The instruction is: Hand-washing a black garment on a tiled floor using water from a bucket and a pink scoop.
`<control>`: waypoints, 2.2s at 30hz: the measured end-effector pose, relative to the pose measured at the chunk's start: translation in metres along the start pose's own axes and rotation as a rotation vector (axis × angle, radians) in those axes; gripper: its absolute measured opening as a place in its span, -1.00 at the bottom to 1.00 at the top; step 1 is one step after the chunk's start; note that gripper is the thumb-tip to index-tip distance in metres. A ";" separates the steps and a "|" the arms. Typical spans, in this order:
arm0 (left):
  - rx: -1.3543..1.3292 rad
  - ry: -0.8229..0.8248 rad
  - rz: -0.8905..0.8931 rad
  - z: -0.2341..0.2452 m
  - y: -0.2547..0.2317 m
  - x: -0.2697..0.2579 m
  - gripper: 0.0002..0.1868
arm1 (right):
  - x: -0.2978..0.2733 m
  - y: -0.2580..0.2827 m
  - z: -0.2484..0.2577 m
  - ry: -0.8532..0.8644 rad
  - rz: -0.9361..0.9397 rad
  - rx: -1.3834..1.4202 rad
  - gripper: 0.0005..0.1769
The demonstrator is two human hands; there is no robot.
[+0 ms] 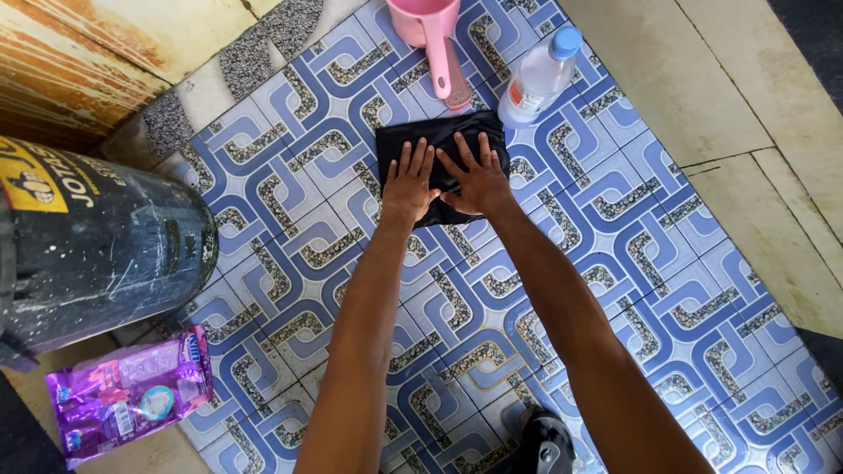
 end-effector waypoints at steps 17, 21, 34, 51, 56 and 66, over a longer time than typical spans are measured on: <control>-0.053 0.033 0.085 -0.088 -0.050 -0.193 0.02 | -0.162 0.085 -0.079 0.114 0.096 -0.145 0.05; 0.015 0.078 0.065 -0.103 -0.056 -0.229 0.09 | -0.189 0.110 -0.102 0.189 0.117 -0.159 0.10; -0.154 0.023 -0.063 -0.055 0.024 -0.156 0.10 | -0.107 0.099 -0.050 0.207 0.133 -0.060 0.18; -0.095 0.151 0.093 0.054 0.113 0.025 0.14 | 0.095 0.075 0.061 0.096 0.064 0.071 0.37; -0.111 0.101 0.091 0.044 0.113 0.018 0.12 | 0.093 0.071 0.047 0.063 0.075 0.064 0.38; -0.112 0.080 0.066 -0.001 0.075 -0.088 0.14 | -0.010 0.094 0.004 0.069 0.142 0.049 0.36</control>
Point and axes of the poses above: each hand's wrist, its own x-axis towards the middle knuckle, its own z-axis out of the back of the hand, y = z × x, the point moved 3 cm from there along x, towards the middle knuckle, and after that the axes turned 3 degrees about -x, right-handed, at the moved point
